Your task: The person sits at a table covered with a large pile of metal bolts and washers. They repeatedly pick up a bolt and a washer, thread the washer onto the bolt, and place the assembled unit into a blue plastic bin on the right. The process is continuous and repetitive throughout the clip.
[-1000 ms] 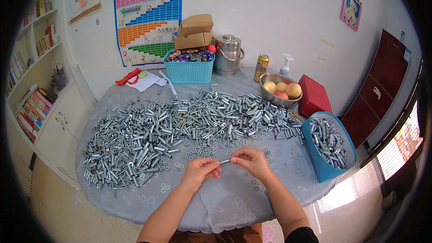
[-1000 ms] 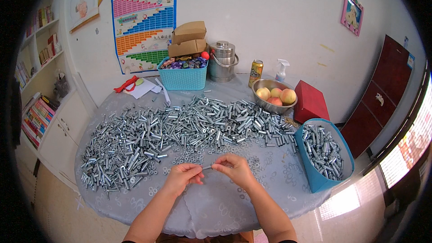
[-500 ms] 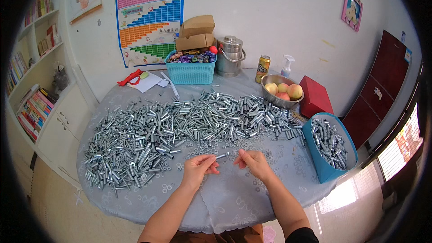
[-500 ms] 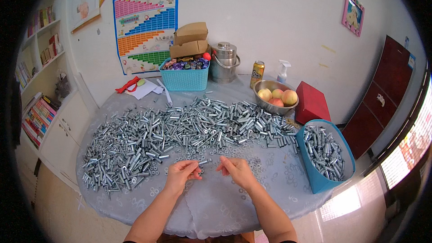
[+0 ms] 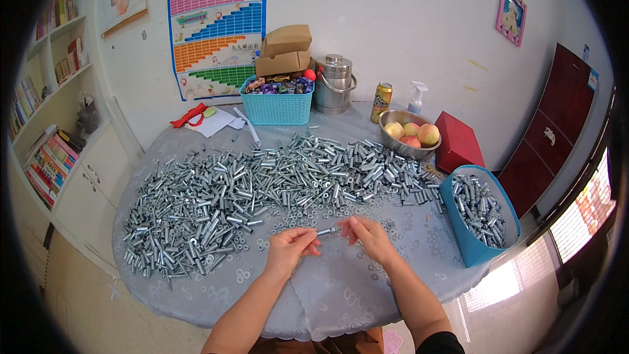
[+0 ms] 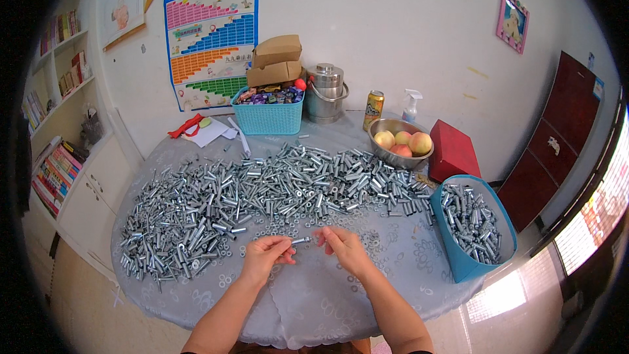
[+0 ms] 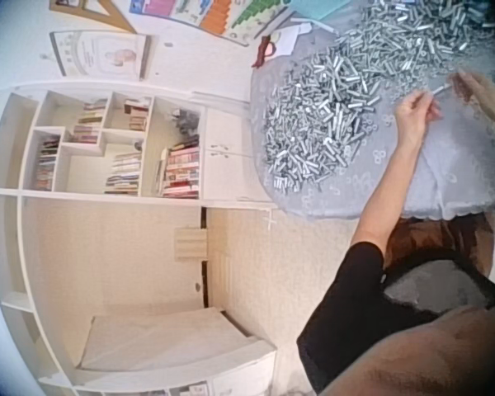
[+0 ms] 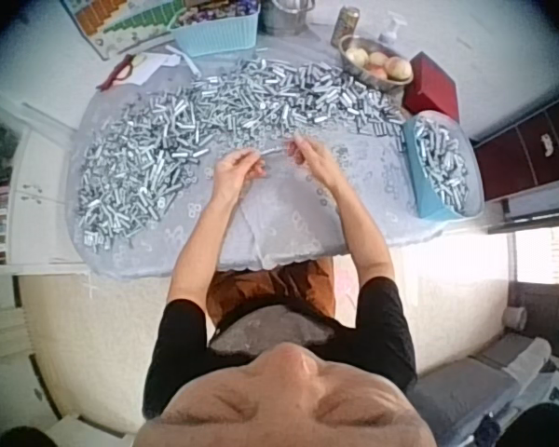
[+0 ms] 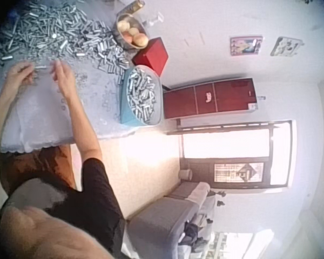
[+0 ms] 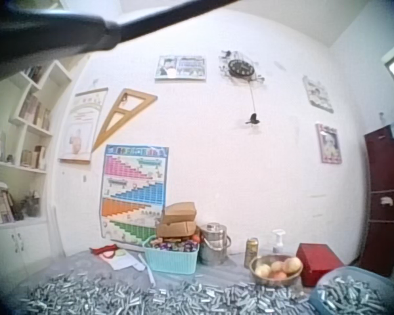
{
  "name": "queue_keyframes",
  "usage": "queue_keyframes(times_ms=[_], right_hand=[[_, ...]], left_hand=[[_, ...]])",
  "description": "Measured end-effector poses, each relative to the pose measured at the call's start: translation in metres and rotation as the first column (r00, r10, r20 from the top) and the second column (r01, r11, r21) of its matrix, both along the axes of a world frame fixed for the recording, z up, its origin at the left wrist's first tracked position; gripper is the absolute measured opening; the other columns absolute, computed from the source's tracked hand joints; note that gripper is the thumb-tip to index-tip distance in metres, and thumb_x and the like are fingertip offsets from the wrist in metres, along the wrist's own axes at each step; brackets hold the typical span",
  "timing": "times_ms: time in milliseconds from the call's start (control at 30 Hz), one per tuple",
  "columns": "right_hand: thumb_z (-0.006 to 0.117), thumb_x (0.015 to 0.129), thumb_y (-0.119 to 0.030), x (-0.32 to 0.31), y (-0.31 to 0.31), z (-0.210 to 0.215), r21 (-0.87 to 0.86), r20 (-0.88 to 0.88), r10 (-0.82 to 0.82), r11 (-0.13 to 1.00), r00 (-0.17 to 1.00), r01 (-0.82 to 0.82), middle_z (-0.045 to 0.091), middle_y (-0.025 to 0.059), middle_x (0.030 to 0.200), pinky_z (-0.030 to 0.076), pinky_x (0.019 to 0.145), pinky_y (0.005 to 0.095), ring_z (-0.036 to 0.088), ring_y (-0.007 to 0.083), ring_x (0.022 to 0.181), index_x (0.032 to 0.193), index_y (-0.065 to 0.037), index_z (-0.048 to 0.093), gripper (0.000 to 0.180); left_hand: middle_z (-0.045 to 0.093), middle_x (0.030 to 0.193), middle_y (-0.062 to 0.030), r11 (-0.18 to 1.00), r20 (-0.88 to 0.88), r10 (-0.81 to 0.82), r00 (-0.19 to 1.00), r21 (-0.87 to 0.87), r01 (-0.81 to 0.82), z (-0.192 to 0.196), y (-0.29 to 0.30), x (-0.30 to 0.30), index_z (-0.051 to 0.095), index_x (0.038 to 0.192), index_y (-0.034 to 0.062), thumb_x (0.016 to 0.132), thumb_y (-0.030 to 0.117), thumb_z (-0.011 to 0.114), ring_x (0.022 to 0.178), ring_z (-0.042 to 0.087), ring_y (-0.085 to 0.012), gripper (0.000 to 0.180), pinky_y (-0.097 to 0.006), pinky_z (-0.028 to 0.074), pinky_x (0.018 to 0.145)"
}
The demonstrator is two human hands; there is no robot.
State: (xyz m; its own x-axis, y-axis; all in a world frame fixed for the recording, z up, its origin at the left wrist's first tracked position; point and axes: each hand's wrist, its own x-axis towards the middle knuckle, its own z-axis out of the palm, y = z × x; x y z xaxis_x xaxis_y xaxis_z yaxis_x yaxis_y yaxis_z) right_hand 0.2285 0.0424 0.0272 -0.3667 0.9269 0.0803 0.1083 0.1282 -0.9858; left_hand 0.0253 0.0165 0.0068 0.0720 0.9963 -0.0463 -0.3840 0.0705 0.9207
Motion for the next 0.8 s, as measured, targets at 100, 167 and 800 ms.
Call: queue_keyframes(times_ms=[100,167,800], right_hand=[[0.051,0.090,-0.016,-0.006,-0.004,0.000,-0.053,-0.042,0.010,0.999,0.999,-0.013,0.060,0.0031,0.093,0.046,0.072,0.0227,0.055,0.0096,0.077,0.107,-0.001,0.060,0.024],[0.056,0.087,-0.011,-0.008,-0.004,-0.005,-0.046,-0.027,0.034,0.998,0.999,-0.035,0.061,0.0034,0.096,0.047,0.075,0.0228,0.057,0.0099,0.082,0.105,-0.001,0.060,0.021],[0.060,0.077,-0.010,0.263,0.052,0.012,0.590,-0.110,-0.987,0.027,0.114,0.807,0.064,0.0126,0.089,0.048,0.066,0.0288,0.061,0.0171,0.078,0.104,-0.003,0.061,0.028]], left_hand=[[0.063,0.080,-0.0124,0.998,-0.057,-0.029,0.998,0.045,0.032,-0.001,0.000,0.003,0.062,0.094,-0.0054,0.083,0.004,0.059,0.066,0.061,-0.0149,0.015,-0.028,0.055,0.060],[0.063,0.081,-0.0132,0.996,-0.121,-0.031,0.992,0.074,0.041,0.000,0.000,0.005,0.062,0.096,-0.0052,0.083,0.004,0.059,0.068,0.062,-0.0156,0.016,-0.028,0.055,0.060],[0.063,0.085,-0.0107,0.988,-0.089,0.150,0.985,0.056,-0.145,0.009,0.007,-0.013,0.058,0.107,-0.0007,0.088,0.013,0.053,0.064,0.057,-0.0125,0.025,-0.027,0.053,0.055]])
